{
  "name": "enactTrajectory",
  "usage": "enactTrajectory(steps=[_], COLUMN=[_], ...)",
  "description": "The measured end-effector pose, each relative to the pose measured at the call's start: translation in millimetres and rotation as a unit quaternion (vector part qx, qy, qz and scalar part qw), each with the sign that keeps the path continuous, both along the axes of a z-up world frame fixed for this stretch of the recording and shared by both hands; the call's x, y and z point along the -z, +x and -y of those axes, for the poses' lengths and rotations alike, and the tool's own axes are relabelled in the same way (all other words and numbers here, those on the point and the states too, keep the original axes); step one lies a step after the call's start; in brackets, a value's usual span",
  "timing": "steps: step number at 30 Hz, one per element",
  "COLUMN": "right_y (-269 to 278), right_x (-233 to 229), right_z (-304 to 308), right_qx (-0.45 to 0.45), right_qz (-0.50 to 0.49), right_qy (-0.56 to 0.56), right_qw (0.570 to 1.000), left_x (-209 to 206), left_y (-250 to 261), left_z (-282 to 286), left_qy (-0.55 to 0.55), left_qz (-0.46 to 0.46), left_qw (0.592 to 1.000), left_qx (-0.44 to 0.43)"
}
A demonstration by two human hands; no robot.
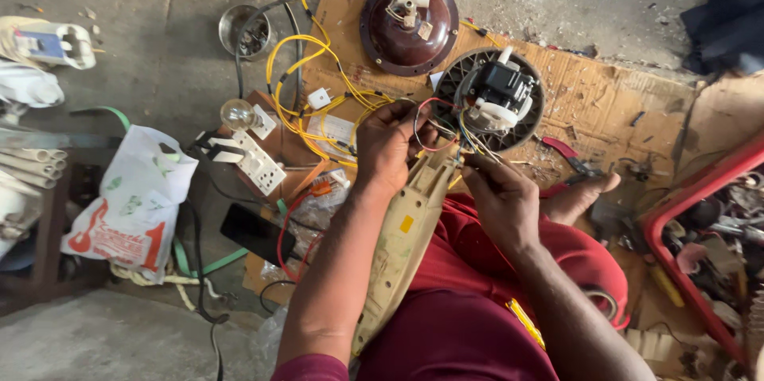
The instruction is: The person repairs a fan motor by connecting wires and applying adhesive tape to the connections while working on the floor.
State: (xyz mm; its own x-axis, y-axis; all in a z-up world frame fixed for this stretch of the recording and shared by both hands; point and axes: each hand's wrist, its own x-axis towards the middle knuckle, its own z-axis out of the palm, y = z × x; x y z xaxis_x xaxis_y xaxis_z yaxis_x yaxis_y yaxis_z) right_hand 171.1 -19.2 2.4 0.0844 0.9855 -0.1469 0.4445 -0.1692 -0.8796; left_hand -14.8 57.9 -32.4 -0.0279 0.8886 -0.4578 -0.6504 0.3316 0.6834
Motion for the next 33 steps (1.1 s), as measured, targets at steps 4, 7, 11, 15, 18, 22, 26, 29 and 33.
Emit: enactTrajectory(steps=[4, 7, 11, 15, 18, 22, 26, 29, 33], right_y=[-5.4, 0.3, 8.3, 7.1, 9.4, 9.1, 8.7, 9.3, 9.3], right_x=[13.2, 19.4, 31.0, 33.2, 32.9, 32.5, 25.8, 21.8, 13.8], right_z=[3.7, 5.4, 8.1, 0.1, -7.2, -17.9, -31.4, -39.3, -41.7], right_qx=[0.048, 0.053, 0.052, 0.095, 0.094, 0.048, -0.001, -0.037, -0.070], right_qz=[-0.208, -0.235, -0.208, -0.333, -0.314, -0.224, -0.151, -0.175, -0.170], right_qy=[0.012, 0.018, 0.023, -0.017, -0.044, -0.018, -0.047, -0.023, 0.000], right_qw=[0.977, 0.971, 0.976, 0.938, 0.944, 0.973, 0.987, 0.984, 0.983], left_x=[13.9, 17.7, 10.4, -2.2, -9.5, -16.3, -17.2, -19.2, -29.3], left_y=[6.6, 6.8, 3.3, 8.9, 12.1, 12.6, 13.7, 13.2, 14.5], left_z=[-11.4, -12.0, -9.9, -1.2, 2.5, 6.9, 9.9, 11.3, 10.8], left_qy=[-0.012, -0.035, -0.044, 0.015, 0.029, 0.062, 0.063, 0.080, 0.065], left_qz=[0.035, 0.019, 0.032, -0.018, -0.030, -0.022, -0.026, -0.046, -0.048], left_qw=[0.998, 0.997, 0.996, 0.999, 0.999, 0.998, 0.997, 0.995, 0.995], left_qx=[-0.047, -0.060, -0.065, -0.024, -0.003, 0.010, 0.017, 0.040, 0.064])
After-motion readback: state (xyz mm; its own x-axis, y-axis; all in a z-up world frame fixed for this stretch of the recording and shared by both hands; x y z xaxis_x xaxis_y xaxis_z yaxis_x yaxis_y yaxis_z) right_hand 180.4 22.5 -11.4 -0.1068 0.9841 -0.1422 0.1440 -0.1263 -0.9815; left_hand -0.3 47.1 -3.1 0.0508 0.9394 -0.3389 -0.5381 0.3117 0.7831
